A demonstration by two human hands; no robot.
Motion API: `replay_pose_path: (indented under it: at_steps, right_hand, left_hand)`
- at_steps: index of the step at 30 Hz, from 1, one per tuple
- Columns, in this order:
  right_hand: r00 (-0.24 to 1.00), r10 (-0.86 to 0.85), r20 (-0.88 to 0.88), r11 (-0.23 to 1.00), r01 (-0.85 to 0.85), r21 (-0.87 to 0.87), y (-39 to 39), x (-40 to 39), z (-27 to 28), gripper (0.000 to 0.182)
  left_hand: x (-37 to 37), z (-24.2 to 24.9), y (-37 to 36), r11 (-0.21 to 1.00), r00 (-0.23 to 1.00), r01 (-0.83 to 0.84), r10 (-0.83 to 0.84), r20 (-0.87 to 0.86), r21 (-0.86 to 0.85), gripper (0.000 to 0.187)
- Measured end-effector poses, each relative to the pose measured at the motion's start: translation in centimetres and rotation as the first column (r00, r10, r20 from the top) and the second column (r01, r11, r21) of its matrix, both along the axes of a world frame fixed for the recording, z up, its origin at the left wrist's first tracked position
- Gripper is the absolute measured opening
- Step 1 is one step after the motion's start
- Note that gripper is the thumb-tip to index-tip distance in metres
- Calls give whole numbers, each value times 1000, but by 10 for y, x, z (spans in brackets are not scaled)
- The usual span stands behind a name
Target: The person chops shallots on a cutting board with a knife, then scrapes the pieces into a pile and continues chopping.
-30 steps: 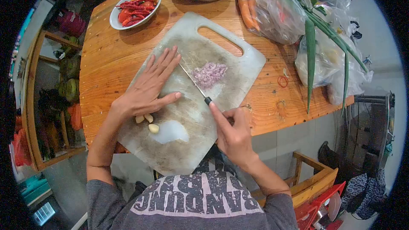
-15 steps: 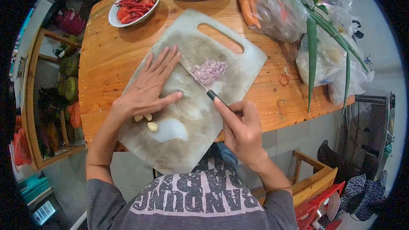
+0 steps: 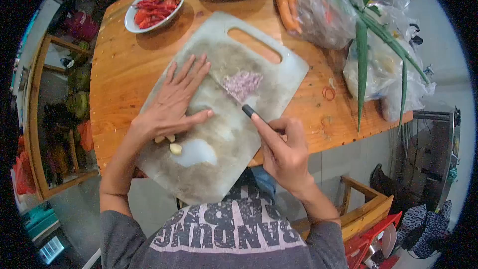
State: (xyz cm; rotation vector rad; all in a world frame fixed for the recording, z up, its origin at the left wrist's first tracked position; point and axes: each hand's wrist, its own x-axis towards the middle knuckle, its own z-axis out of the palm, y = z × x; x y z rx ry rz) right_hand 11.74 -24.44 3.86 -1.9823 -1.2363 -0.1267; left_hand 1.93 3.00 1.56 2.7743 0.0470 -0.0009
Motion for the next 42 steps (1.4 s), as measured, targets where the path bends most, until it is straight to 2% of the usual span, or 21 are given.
replay_pose_path:
  at_steps: [3, 4, 8, 11, 14, 17, 20, 23, 24, 26, 30, 33, 34, 37, 40, 42]
  right_hand:
    - [996, -8, -91, 997, 2, -72, 4, 8, -19, 52]
    - [1000, 26, -3, 998, -26, -57, 1, 11, -10, 53]
    - [999, 12, -29, 999, -14, -50, 5, 11, -20, 54]
    - [999, -6, 42, 1000, 6, -9, 2, 6, -5, 53]
    - [999, -11, -45, 998, 8, -58, 3, 13, -16, 52]
    - [998, -10, 61, 1000, 10, 4, 3, 10, -1, 53]
    - [999, 28, 29, 999, -28, -22, 1, 17, -10, 54]
    - [999, 23, 40, 998, -20, -65, 7, 19, -10, 53]
    - [1000, -9, -7, 1000, 9, -24, 9, 22, -14, 51]
    - [999, -5, 52, 1000, 4, 16, 9, 25, -3, 50]
    - [999, 7, 49, 998, -4, -61, 2, 26, -10, 50]
    - [995, -16, 103, 1000, 15, 7, 5, 23, -7, 51]
    - [1000, 5, 0, 999, -5, -33, 5, 27, -17, 52]
    - [996, -20, 87, 1000, 19, 11, -1, 22, -4, 53]
    - [1000, -7, -7, 999, 7, -42, 3, 28, -14, 53]
    - [996, -5, 86, 1000, 4, 8, 7, 30, -9, 52]
  left_hand:
    - [-1, -1, -1, 1000, 1000, -5, 4, -3, -21, 104]
    - [1, 0, 0, 1000, 1000, -4, 4, -8, 3, 105]
    - [0, -3, -2, 999, 999, -29, 30, 28, -36, 110]
    - [-2, -3, -6, 999, 999, -25, 23, 26, 47, 113]
    - [-1, -2, -4, 999, 999, -40, 41, 26, -8, 116]
    - [-1, -1, -6, 999, 1000, -21, 21, 2, 36, 122]
    - [0, 1, -4, 999, 999, -35, 35, -26, -9, 129]
    - [0, -1, -4, 999, 999, -34, 35, 17, -21, 135]
    - [1, 0, -5, 1000, 1000, -29, 29, 7, -4, 136]
    - [0, -1, -7, 999, 999, -36, 37, -12, 23, 137]
    - [5, 2, -5, 999, 999, -39, 39, 31, 15, 139]
    - [-1, 0, -11, 999, 1000, -28, 28, 0, 34, 139]
    - [0, 0, -10, 999, 999, -32, 32, 5, 21, 139]
    - [3, 0, -9, 999, 999, -42, 41, 25, 29, 138]
    - [1, 1, -11, 1000, 1000, -29, 29, -12, 10, 139]
    - [2, -1, -10, 999, 999, -43, 43, 5, -3, 140]
